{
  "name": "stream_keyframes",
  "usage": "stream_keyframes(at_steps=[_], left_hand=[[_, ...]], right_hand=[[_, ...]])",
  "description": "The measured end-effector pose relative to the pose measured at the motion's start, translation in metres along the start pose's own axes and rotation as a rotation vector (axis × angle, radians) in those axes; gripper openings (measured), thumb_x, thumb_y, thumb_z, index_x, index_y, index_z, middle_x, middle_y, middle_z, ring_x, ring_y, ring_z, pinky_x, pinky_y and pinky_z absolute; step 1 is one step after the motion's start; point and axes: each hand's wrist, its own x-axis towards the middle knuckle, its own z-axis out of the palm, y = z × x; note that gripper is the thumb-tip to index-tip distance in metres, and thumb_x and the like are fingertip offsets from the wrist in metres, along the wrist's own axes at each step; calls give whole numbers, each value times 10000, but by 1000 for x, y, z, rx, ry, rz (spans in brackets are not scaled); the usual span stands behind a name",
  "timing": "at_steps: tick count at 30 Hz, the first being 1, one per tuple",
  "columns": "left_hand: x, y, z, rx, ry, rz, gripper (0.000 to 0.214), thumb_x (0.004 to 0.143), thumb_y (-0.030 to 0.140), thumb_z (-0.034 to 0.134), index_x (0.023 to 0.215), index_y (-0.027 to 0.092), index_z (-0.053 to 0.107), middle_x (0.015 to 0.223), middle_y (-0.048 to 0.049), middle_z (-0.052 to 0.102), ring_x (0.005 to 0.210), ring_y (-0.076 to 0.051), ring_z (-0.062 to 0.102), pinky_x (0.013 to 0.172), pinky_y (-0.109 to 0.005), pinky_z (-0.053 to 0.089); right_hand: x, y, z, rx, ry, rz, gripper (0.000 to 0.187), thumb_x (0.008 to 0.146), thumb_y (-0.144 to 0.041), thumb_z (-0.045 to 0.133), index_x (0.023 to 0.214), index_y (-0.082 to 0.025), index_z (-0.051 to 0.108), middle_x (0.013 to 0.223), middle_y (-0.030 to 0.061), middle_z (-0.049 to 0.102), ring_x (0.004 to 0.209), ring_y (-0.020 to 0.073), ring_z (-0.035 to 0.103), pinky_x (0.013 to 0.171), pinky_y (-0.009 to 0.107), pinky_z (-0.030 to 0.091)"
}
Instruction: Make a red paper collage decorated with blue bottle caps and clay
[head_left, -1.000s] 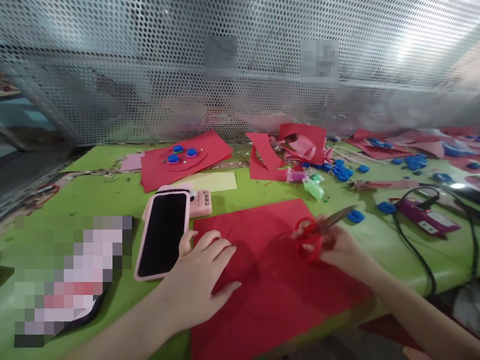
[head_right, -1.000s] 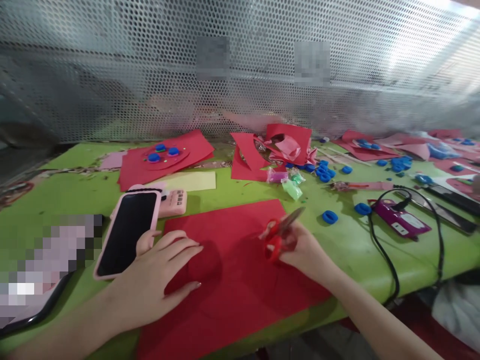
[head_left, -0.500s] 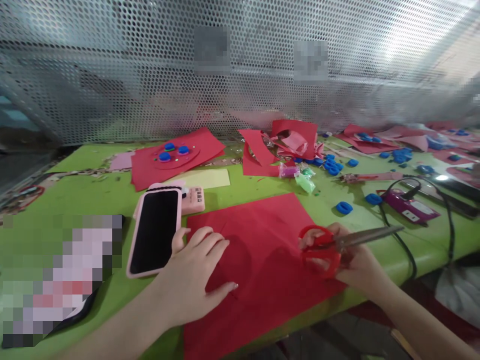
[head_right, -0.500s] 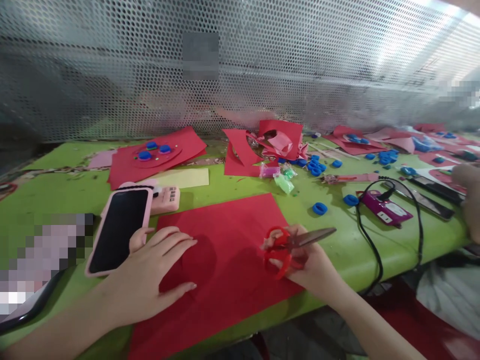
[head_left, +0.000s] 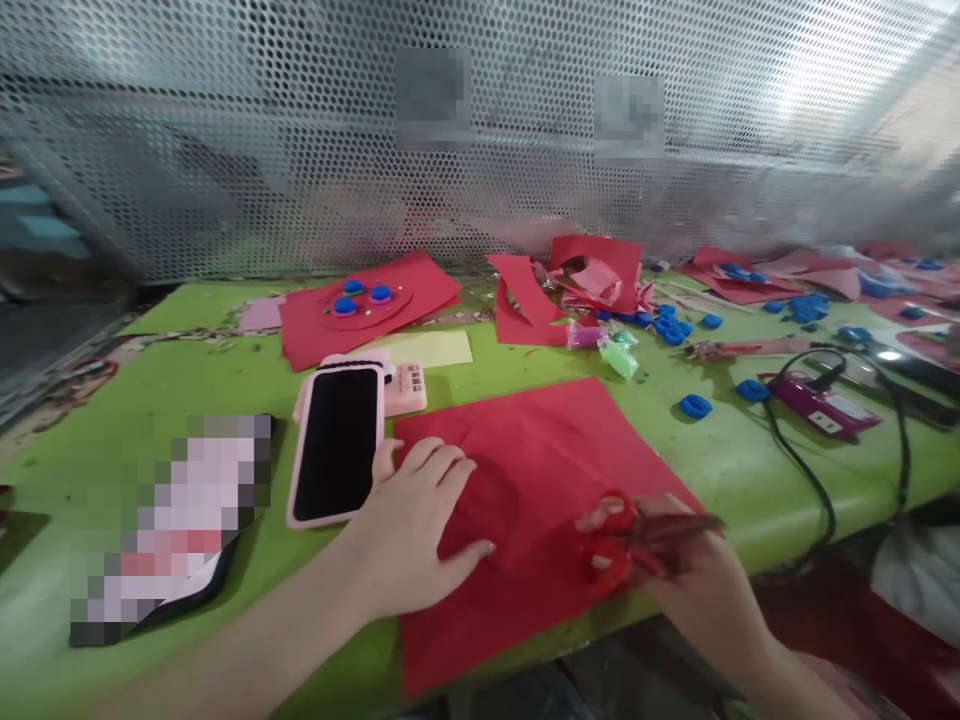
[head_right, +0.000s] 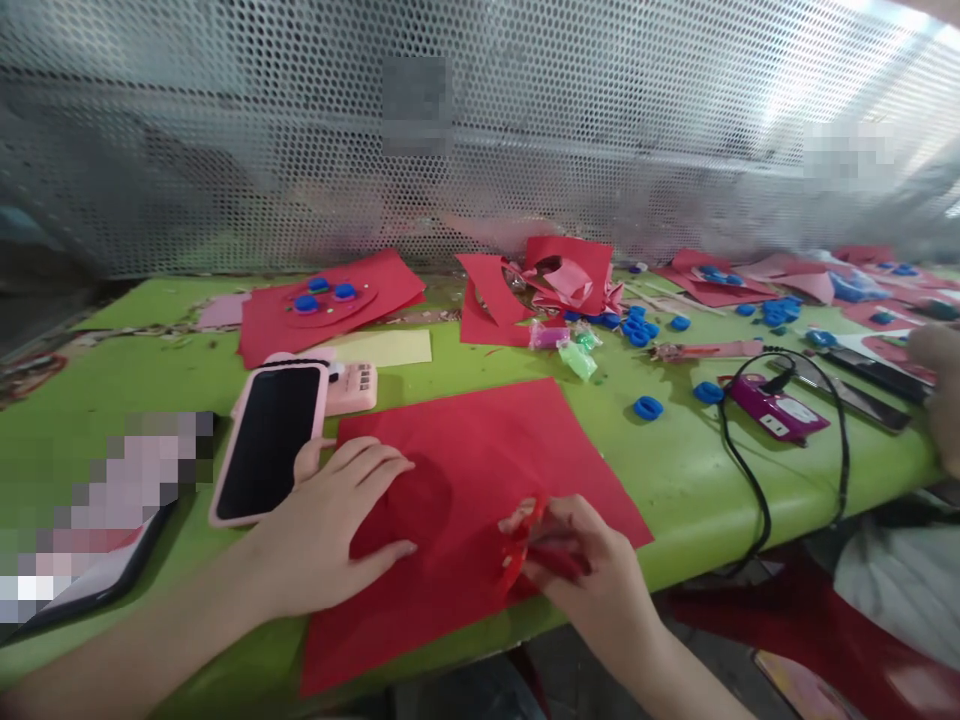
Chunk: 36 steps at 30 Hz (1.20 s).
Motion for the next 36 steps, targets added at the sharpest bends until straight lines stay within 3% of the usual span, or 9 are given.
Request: stream_keyframes(at_steps=[5,10,15,20,24,32,36], left_hand=[[2,-14,-9,-34,36,-7,293,839,297,457,1111,242,549,1130,-51,619,1124,-297,472,934,-586,262],[6,-28,-18,-24,180,-68,371,801,67,340,1069,206,557,1152,-67,604,1171,-258,435,947,-507,274],[7,-35,-24,-20,282,-185,380,765,19,337,978,171,613,1114,-77,632,1134,-270,453,978,-505,276],[6,-38,-26,-35,333,-255,407,744,19,350,978,190,637,1116,-62,645,1105,-281,467,954,-529,274],[5,-40,-27,-48,345,-271,443,742,15,332,990,217,638,1113,-52,648,1086,-277,467,938,-534,269],[6,-36,-27,-63,274,-281,443,726,6,355,1043,165,619,1168,-77,635,1110,-272,458,957,-503,289],[8,-37,-24,-70,219,-295,443,712,-7,357,985,192,644,1143,-60,657,1128,-262,472,954,-522,283]], right_hand=[[1,-13,18,148,-93,61,253,699,-67,691,866,-235,601,934,36,700,886,196,677,749,281,572],[33,-25,44,529,-281,253,231,685,-172,732,831,-235,565,962,31,648,901,181,649,698,266,550],[60,-31,61,611,-327,370,300,635,-249,768,776,-248,503,856,-18,617,908,156,636,670,216,526],[76,-35,75,614,-346,506,283,652,-376,735,748,-221,518,795,6,595,789,151,627,627,235,518],[85,-31,87,618,-330,503,245,696,-397,669,731,-219,504,782,6,575,774,135,614,602,211,500],[92,-20,92,530,-395,341,392,518,-158,785,754,-233,480,833,-32,556,784,129,607,638,224,514],[96,-18,95,498,-422,295,413,537,-218,794,769,-236,453,850,-31,546,784,130,612,641,241,519]])
